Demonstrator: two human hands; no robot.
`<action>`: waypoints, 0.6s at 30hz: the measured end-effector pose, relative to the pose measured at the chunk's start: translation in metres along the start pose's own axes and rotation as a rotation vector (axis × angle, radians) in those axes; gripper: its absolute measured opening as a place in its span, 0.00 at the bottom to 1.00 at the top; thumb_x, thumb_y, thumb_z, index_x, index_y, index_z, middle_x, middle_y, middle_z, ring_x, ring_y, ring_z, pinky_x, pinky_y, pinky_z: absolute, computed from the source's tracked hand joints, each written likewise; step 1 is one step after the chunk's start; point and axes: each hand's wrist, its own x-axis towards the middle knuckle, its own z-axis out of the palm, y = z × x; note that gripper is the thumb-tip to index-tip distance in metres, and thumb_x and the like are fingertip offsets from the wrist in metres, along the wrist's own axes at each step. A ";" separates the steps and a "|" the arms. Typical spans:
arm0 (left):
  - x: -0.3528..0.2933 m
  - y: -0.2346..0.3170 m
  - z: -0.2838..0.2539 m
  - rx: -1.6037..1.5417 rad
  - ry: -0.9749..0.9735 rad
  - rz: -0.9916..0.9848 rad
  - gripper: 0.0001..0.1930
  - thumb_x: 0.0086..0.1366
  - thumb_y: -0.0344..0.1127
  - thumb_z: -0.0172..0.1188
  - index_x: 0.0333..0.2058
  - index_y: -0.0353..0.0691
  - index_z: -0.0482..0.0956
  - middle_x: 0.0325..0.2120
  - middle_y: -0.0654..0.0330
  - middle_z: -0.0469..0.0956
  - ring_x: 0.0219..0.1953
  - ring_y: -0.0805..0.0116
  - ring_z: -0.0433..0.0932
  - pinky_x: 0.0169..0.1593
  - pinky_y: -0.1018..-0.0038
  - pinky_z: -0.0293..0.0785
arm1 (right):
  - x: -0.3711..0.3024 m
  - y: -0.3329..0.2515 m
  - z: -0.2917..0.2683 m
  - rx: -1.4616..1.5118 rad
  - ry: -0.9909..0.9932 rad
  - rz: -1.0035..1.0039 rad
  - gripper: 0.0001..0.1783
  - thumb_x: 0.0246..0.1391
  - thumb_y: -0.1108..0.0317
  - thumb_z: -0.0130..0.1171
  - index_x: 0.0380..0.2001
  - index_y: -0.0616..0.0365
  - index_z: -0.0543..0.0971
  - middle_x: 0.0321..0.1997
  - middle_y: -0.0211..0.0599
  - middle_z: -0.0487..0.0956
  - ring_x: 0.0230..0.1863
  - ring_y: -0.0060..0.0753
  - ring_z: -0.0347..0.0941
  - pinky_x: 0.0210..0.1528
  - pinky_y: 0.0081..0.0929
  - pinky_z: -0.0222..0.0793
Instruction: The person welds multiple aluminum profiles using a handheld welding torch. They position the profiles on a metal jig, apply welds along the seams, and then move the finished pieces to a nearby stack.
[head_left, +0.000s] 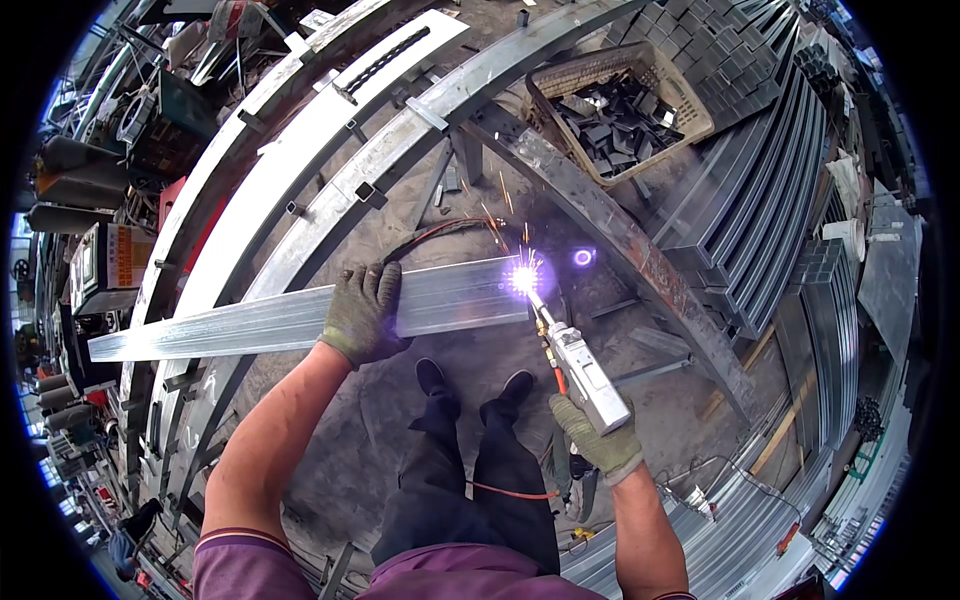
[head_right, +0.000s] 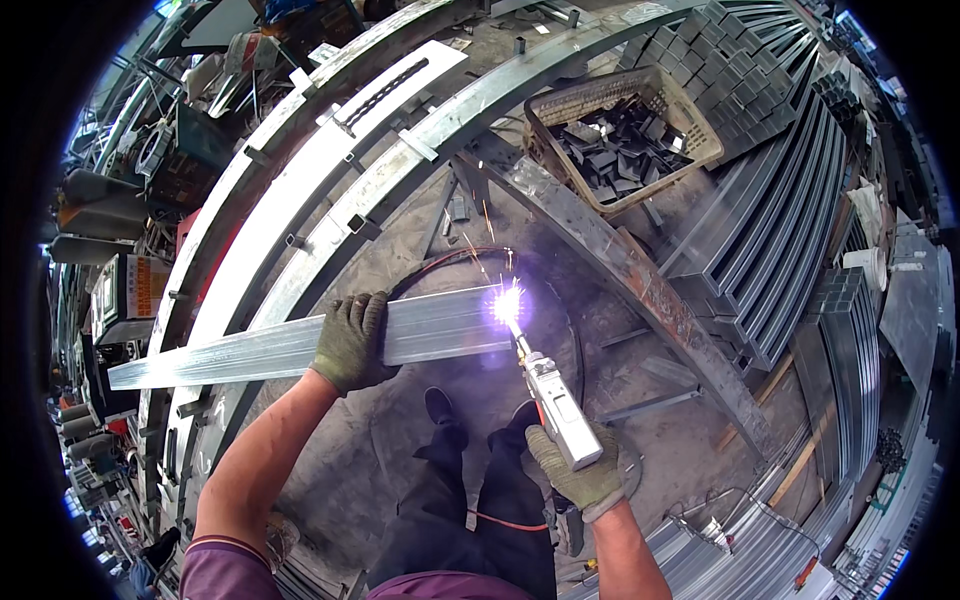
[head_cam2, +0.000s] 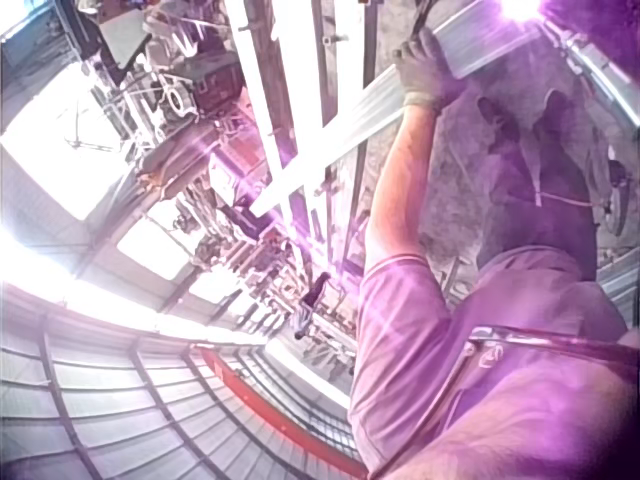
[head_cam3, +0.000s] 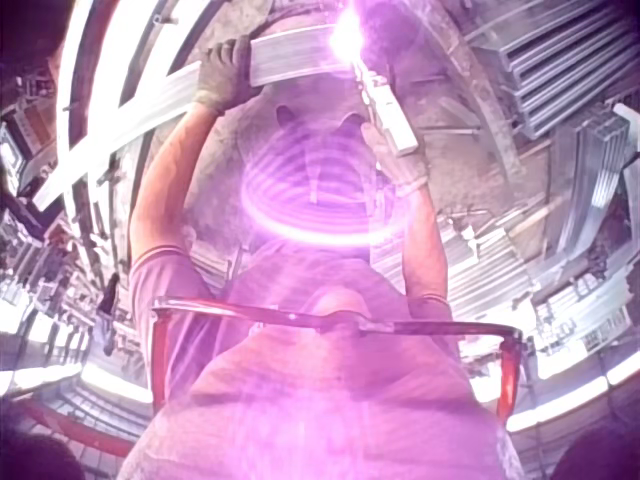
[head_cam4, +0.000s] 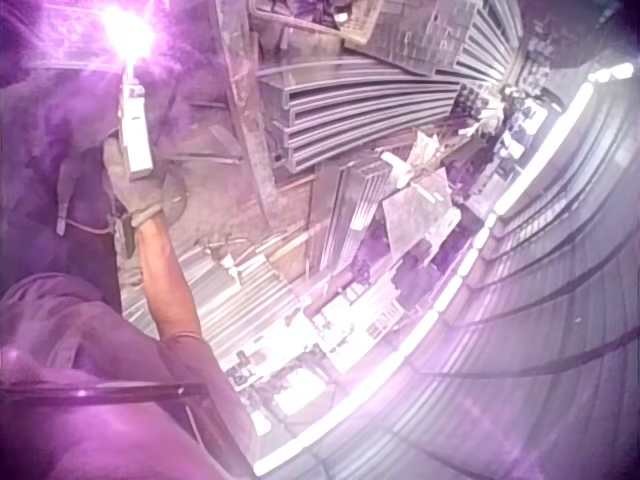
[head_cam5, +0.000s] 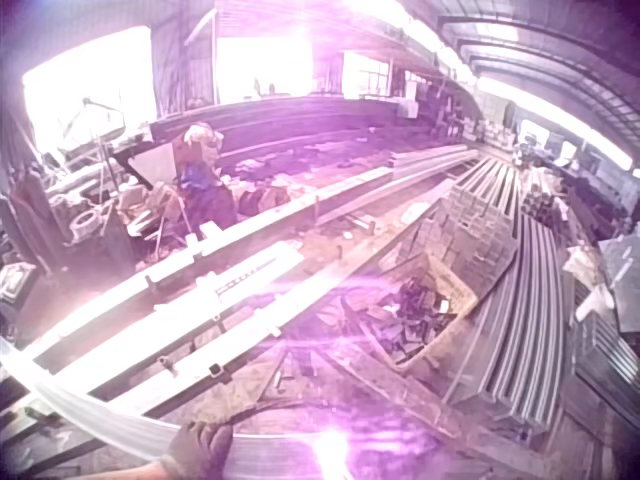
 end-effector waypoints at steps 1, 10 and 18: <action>0.000 0.000 -0.001 -0.004 -0.005 -0.003 0.52 0.48 0.54 0.72 0.67 0.27 0.68 0.60 0.36 0.74 0.60 0.37 0.74 0.68 0.45 0.66 | 0.000 0.003 0.000 -0.023 0.000 -0.024 0.14 0.60 0.59 0.77 0.43 0.55 0.89 0.32 0.39 0.90 0.33 0.39 0.89 0.36 0.35 0.82; 0.000 0.001 -0.001 0.020 -0.005 -0.007 0.51 0.49 0.54 0.71 0.67 0.27 0.68 0.59 0.37 0.75 0.61 0.38 0.73 0.68 0.46 0.66 | -0.001 -0.001 0.001 0.006 0.015 -0.043 0.14 0.59 0.60 0.76 0.43 0.56 0.89 0.30 0.40 0.89 0.31 0.40 0.88 0.34 0.37 0.82; 0.001 0.001 0.000 -0.011 0.011 -0.001 0.51 0.48 0.54 0.71 0.67 0.26 0.68 0.58 0.37 0.75 0.59 0.38 0.74 0.66 0.45 0.66 | -0.003 0.008 0.002 -0.032 0.006 -0.076 0.14 0.60 0.60 0.76 0.44 0.56 0.88 0.30 0.41 0.88 0.31 0.42 0.88 0.35 0.38 0.82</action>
